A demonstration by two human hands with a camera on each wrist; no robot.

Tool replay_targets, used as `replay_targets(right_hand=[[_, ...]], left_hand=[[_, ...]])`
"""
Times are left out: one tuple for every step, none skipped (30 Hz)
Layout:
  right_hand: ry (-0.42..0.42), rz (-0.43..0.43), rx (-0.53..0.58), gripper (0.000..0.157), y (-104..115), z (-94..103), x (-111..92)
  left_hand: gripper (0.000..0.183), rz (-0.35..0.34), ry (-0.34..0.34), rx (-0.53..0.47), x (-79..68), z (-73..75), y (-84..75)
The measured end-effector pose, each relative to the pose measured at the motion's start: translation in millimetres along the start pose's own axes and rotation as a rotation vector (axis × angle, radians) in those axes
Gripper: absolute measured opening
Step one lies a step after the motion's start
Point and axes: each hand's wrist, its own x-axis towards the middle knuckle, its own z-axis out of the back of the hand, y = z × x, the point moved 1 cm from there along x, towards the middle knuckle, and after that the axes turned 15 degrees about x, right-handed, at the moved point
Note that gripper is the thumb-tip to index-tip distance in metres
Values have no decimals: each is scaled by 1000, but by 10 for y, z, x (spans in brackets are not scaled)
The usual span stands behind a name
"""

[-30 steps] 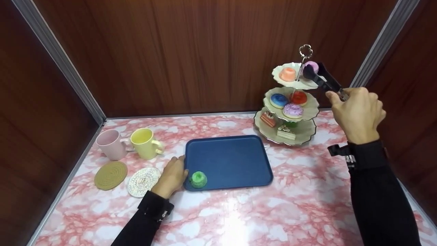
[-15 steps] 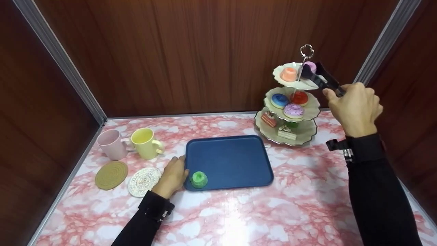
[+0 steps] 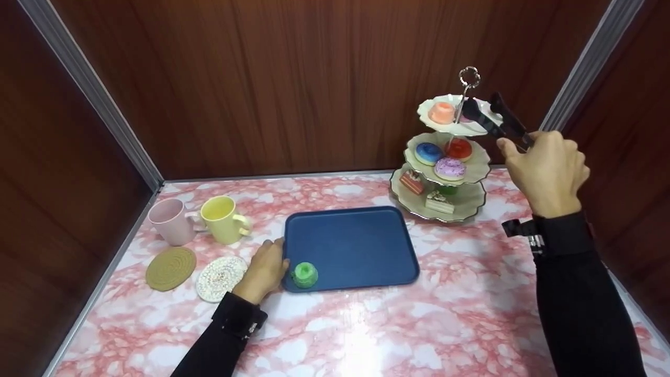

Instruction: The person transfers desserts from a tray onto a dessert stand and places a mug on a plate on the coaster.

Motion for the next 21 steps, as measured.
replay_targets(right_hand=[[-6,1,1,81,-3,-1,-11],[-11,0,4,81,-7,-1,-23],[-16,0,6,81,-11,-2,-36],[-21,-2,7,80,-16,0,-48],[-24,-3,10,79,-21,0,-61],[-29,-3,12,79,-26,-1,-73],[-33,-3,17,78,-32,0,-88],[-34,-4,22,77,-38,0,-102],[-34,-5,28,75,-43,-1,-116],[-35,-4,33,74,-48,-4,-130],[-37,-3,38,74,-54,-9,-145],[-38,-3,43,74,-60,-15,-159],[-39,-2,50,73,-65,-23,-174],[-40,-2,56,73,-71,-33,-189],[-39,-3,62,74,-77,-43,-204],[-40,-2,67,74,-83,-54,-218],[-41,-3,72,74,-88,-66,-233],[-41,-2,78,75,-94,-79,-249],[-41,-1,83,75,-97,-92,-266],[-42,0,88,75,-100,-105,-283],[-45,3,93,74,-103,-119,-301]], left_hand=[[54,-5,-5,-1,-3,0,1],[54,-7,-9,-2,-6,1,2],[54,-9,-12,0,-9,4,3],[53,-11,-15,3,-9,3,6],[53,-11,-17,6,-9,4,6],[53,-11,-19,7,-8,4,7],[53,-13,-20,9,-5,1,7],[53,-10,-17,7,-1,0,7],[53,-8,-16,9,2,1,5],[53,-7,-16,6,5,1,4],[53,-6,-15,6,8,1,3],[52,-7,-14,5,11,0,1],[53,-7,-11,6,14,0,1],[53,-6,-10,5,12,3,0],[53,-3,-7,3,12,4,-1],[53,-4,-6,3,11,4,-2],[52,-2,-4,3,11,5,-3],[52,-1,-3,3,11,6,-5],[52,0,-3,2,10,7,-5],[52,2,-4,2,8,9,-6],[52,2,-5,5,9,10,-7]])
